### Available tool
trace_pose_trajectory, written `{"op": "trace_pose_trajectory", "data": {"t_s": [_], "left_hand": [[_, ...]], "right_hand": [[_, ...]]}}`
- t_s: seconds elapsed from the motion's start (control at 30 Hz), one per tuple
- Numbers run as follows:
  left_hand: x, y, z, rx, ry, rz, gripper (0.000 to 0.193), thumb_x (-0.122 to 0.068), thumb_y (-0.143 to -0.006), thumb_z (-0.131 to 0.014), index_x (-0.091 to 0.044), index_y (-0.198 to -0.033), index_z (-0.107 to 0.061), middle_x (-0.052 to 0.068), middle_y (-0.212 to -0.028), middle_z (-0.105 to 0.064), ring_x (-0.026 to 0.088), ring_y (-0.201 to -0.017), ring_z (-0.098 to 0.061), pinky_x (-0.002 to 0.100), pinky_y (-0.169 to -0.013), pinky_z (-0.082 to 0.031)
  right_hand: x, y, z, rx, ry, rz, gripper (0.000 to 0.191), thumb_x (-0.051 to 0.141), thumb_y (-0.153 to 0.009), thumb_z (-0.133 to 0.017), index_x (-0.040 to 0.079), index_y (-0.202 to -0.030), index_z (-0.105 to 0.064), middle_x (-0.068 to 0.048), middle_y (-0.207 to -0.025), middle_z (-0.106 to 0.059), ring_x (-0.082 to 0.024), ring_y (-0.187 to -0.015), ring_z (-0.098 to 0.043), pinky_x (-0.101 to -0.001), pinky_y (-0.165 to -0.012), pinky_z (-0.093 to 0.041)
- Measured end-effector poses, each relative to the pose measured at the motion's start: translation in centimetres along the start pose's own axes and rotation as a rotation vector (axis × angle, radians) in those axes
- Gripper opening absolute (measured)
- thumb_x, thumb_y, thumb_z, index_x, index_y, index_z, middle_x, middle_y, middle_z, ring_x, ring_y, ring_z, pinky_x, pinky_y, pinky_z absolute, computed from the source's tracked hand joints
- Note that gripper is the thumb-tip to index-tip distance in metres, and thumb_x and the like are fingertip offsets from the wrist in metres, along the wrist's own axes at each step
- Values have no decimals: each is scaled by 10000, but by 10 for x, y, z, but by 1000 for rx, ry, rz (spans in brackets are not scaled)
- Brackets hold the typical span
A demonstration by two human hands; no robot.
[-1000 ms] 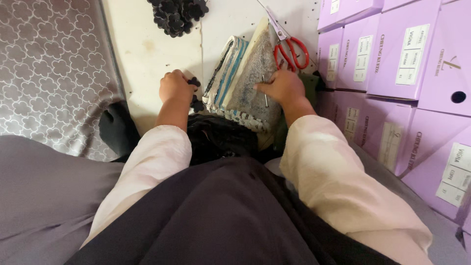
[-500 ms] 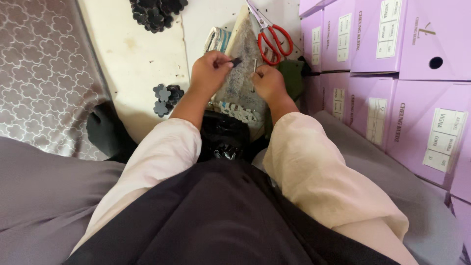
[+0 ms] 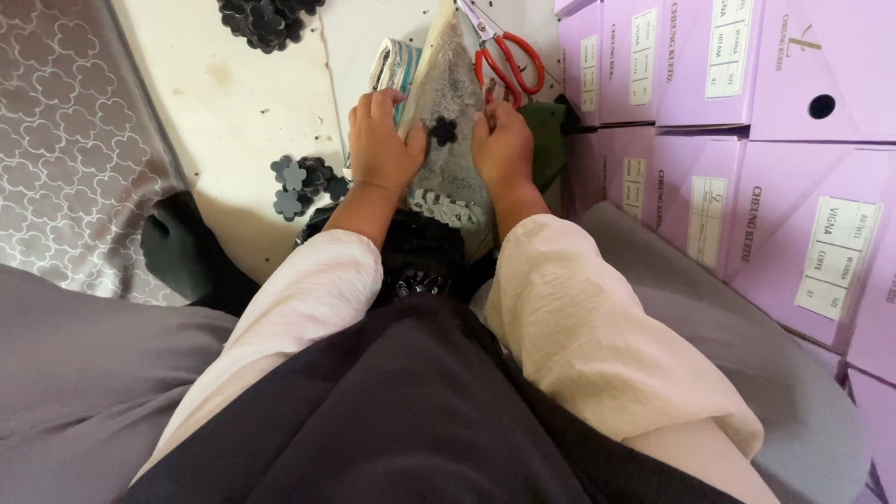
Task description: The person assembles small black flower-shaped pieces by inserting a metal pin into each one and pressing it with a green tool. They repeat this process for multiple pieces, occasionally trimming excess material with scissors.
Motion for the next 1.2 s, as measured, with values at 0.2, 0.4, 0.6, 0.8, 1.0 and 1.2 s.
{"op": "trace_pose_trajectory", "data": {"t_s": [0.2,0.4,0.6,0.8,1.0,1.2], "left_hand": [[34,6,0,125,-80,260,338,-295,-963,-734,-107,-1219,-621,159,-1189,-627,384,-1132,-566,490,-984,-478],[46,7,-3,72,-193,345,440,-230,-880,-767,-63,-1244,-585,216,-1194,-635,423,-1107,-578,495,-925,-487],[65,2,9,280,-176,671,503,-251,-855,-811,-8,-1204,-542,237,-1204,-627,428,-1130,-620,479,-973,-501],[66,1,46,154,-134,676,508,-218,-805,-812,-53,-1206,-548,186,-1175,-606,385,-1085,-603,472,-915,-493],[37,-2,44,-91,-182,83,273,-191,-922,-766,-153,-1168,-654,98,-1138,-610,340,-1097,-577,464,-942,-489],[-7,2,18,107,-271,-62,391,-231,-807,-782,-182,-1189,-717,99,-1127,-581,362,-1078,-526,508,-871,-427]], "right_hand": [[-23,-9,-13,72,54,-191,268,286,-996,-607,25,-1043,-649,-233,-990,-714,-430,-961,-667,-480,-843,-518],[-28,-15,-16,210,40,-294,286,316,-995,-602,51,-1083,-665,-209,-1023,-722,-373,-979,-701,-432,-876,-531],[-14,-15,-26,293,42,-274,275,305,-982,-610,57,-1098,-628,-195,-1015,-720,-365,-959,-695,-435,-865,-518],[17,-16,-37,360,-29,-98,249,282,-1015,-591,54,-1114,-601,-237,-1004,-691,-423,-964,-665,-466,-848,-513],[23,-12,-18,82,30,10,250,312,-1026,-582,104,-1147,-648,-218,-1009,-708,-457,-952,-646,-497,-801,-505],[2,3,-9,61,17,-130,256,298,-997,-601,77,-1079,-701,-200,-987,-727,-402,-950,-692,-456,-827,-527]]}}
Point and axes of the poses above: each hand's wrist, its own y-axis away from the middle knuckle, its own z-axis out of the back of the hand, x = y × z, the point moved 2 cm from there along -y, towards the middle knuckle
